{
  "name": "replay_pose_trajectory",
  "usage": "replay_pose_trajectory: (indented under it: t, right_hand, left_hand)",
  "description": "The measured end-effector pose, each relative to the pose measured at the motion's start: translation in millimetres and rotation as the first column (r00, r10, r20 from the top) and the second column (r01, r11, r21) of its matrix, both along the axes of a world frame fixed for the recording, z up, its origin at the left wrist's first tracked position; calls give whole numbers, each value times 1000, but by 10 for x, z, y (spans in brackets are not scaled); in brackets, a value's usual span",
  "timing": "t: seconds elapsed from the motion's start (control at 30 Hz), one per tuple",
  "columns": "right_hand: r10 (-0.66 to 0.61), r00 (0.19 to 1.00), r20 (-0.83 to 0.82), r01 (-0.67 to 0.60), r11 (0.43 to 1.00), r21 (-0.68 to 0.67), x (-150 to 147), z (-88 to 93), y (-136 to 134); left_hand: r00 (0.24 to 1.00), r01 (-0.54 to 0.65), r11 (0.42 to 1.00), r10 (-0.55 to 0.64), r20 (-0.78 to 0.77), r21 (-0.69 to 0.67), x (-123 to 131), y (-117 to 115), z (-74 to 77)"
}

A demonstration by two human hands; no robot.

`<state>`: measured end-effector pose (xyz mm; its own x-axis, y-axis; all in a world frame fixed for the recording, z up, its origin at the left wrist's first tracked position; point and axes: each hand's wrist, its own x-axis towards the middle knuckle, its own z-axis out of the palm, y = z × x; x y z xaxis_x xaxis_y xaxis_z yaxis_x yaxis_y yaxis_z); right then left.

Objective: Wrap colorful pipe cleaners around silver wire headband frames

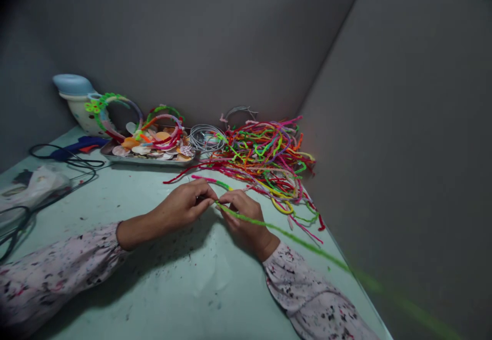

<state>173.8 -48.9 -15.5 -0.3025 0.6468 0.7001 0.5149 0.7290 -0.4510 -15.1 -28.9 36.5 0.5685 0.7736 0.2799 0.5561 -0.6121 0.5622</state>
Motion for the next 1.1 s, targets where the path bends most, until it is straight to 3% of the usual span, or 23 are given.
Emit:
replay_pose_trajectory:
  t: [0.57, 0.77, 0.93, 1.1]
  right_hand:
    - [-42, 999, -14, 42, 999, -6, -38, 4, -32]
    - [-104, 994, -19, 101, 988, -120, -56, 7, -45]
    - [-88, 992, -94, 62, 964, -258, -80, 44, -46]
    - [-77, 992, -102, 43, 953, -299, -89, 52, -56]
  left_hand:
    - [999, -10, 997, 14, -52, 72, 18, -65, -41]
    - [996, 1, 996, 6, -84, 93, 11, -65, -70]
    - [997, 14, 998, -9, -81, 59, 7, -66, -64]
    - [1000, -21, 1000, 21, -22, -13, 21, -65, -38]
